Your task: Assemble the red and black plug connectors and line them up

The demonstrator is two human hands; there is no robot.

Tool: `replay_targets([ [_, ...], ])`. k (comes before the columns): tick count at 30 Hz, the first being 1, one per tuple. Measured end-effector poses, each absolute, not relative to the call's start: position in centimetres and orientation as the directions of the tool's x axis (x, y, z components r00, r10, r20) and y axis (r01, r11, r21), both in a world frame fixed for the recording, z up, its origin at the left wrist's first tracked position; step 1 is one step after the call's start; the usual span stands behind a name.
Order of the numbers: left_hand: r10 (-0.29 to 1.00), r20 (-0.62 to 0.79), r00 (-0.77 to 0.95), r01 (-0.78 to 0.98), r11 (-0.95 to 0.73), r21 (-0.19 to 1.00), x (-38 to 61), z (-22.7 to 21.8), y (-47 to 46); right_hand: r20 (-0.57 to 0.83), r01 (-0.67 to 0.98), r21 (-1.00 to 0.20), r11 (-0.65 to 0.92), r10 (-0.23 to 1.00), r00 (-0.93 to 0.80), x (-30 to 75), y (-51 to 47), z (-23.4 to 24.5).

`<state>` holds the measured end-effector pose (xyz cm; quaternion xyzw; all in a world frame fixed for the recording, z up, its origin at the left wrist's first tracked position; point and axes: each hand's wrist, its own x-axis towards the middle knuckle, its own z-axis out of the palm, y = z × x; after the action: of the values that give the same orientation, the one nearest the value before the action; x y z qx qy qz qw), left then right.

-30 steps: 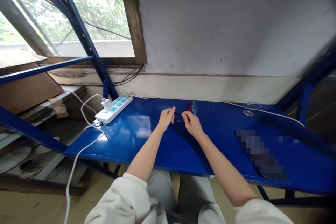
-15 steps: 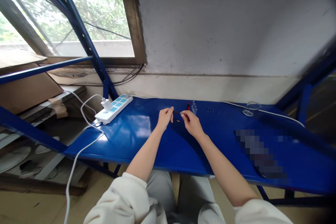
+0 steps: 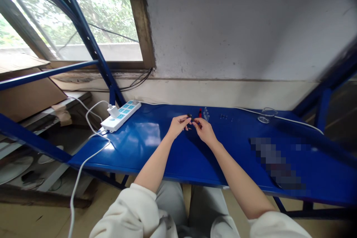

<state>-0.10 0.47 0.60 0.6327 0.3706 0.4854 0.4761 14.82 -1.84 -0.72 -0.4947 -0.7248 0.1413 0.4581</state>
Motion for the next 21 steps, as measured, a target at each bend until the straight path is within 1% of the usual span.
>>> replay_targets([
  [4, 0.946, 0.265, 0.186, 0.029, -0.274, 0.961, -0.1, 0.4, 0.7, 0.48, 0.586, -0.658, 0.473, 0.863, -0.159, 14.8, -1.9, -0.2],
  [6, 0.958, 0.259, 0.124, -0.005, -0.26, 0.965, -0.2, 0.4, 0.9, 0.442, 0.588, -0.67, 0.453, 0.88, -0.175, 15.0, -2.0, 0.1],
  [9, 0.968, 0.251, -0.022, -0.087, -0.252, 0.964, -0.4, 0.4, 1.2, 0.292, 0.611, -0.708, 0.354, 0.935, -0.202, 16.4, -1.9, 0.4],
  [11, 0.966, 0.252, -0.061, -0.065, -0.255, 0.965, -0.2, 0.2, 1.3, 0.189, 0.607, -0.749, 0.265, 0.964, -0.187, 17.9, -1.7, 0.3],
  [12, 0.965, 0.26, -0.035, -0.022, -0.261, 0.965, 0.1, 0.1, 1.3, 0.158, 0.603, -0.767, 0.217, 0.976, -0.15, 18.6, -1.6, 0.2],
  [14, 0.952, 0.294, 0.086, 0.116, -0.303, 0.946, 1.1, -0.2, 1.1, 0.122, 0.627, -0.767, 0.138, 0.99, -0.069, 20.0, -1.4, 0.0],
  [16, 0.916, 0.333, 0.221, 0.298, -0.389, 0.872, 2.5, -0.3, 0.8, 0.107, 0.673, -0.737, 0.061, 0.994, 0.027, 20.8, -1.2, -0.2],
  [17, 0.9, 0.349, 0.261, 0.376, -0.427, 0.822, 3.2, -0.2, 0.8, 0.11, 0.701, -0.713, 0.027, 0.991, 0.073, 21.0, -1.1, -0.2],
  [19, 0.891, 0.356, 0.282, 0.487, -0.452, 0.747, 4.5, -0.1, 0.9, 0.134, 0.754, -0.657, -0.026, 0.98, 0.15, 21.0, -1.0, -0.4],
  [21, 0.903, 0.354, 0.243, 0.548, -0.429, 0.718, 5.4, -0.1, 1.1, 0.163, 0.79, -0.612, -0.048, 0.969, 0.185, 20.7, -0.9, -0.6],
])
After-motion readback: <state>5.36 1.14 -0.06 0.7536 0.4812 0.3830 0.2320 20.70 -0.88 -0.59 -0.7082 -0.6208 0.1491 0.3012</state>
